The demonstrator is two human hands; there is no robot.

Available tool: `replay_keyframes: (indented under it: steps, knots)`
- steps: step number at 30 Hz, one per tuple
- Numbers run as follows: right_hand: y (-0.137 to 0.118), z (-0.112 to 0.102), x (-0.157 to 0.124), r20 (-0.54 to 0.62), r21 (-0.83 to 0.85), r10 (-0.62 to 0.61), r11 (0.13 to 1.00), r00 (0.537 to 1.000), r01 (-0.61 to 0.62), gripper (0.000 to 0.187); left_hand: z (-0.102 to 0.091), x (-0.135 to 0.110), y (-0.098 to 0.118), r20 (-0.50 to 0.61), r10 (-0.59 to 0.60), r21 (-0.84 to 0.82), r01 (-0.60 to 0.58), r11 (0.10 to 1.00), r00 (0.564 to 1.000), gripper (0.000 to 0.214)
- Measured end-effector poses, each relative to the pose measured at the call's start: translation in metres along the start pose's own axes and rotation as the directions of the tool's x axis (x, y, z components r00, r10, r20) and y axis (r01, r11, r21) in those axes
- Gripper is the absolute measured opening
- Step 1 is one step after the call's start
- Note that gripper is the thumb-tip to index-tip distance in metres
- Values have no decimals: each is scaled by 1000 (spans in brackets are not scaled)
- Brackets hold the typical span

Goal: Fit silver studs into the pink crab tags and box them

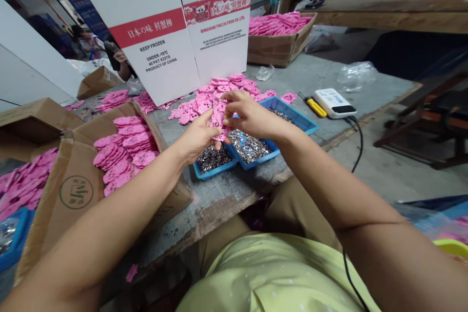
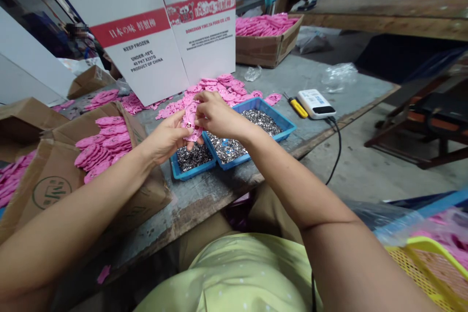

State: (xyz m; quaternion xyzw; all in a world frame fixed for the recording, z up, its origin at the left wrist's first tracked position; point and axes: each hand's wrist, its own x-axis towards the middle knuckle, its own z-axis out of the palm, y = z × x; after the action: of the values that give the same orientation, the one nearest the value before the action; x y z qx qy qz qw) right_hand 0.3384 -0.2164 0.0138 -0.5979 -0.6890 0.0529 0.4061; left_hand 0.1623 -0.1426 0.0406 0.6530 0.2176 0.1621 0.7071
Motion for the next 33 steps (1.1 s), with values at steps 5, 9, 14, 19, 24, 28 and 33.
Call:
replay_keyframes:
  steps: [5,9,14,19,24,28,33]
  knots:
    - [3,0,2,4,9,14,1000,1000,-14,14,-1,0,0,6,-9,-8,9,1000,1000,42]
    - [1,0,2,-19,39,54,998,998,-53,18,0,-1,1,21,-12,-33,12,999,1000,41]
    - [-10,6,-4,-89,158,158,977,983,-142,19,1,-1,3,20,-17,-53,18,998,1000,41]
    - [-9,15,-11,-195,493,258,860,946,-133,15,1,-1,6,38,-9,-78,12,997,999,46]
    - [42,3,-14,-409,537,395,833,823,-133,11,-1,0,6,29,-4,-79,6,997,1000,36]
    - [87,-13,-25,-353,-52,603,750,715,-659,19,-3,2,3,2,15,-63,-15,998,1000,29]
    - [98,-10,-45,-64,-618,743,494,666,-611,29,-3,2,2,-23,21,-19,-21,1000,1000,33]
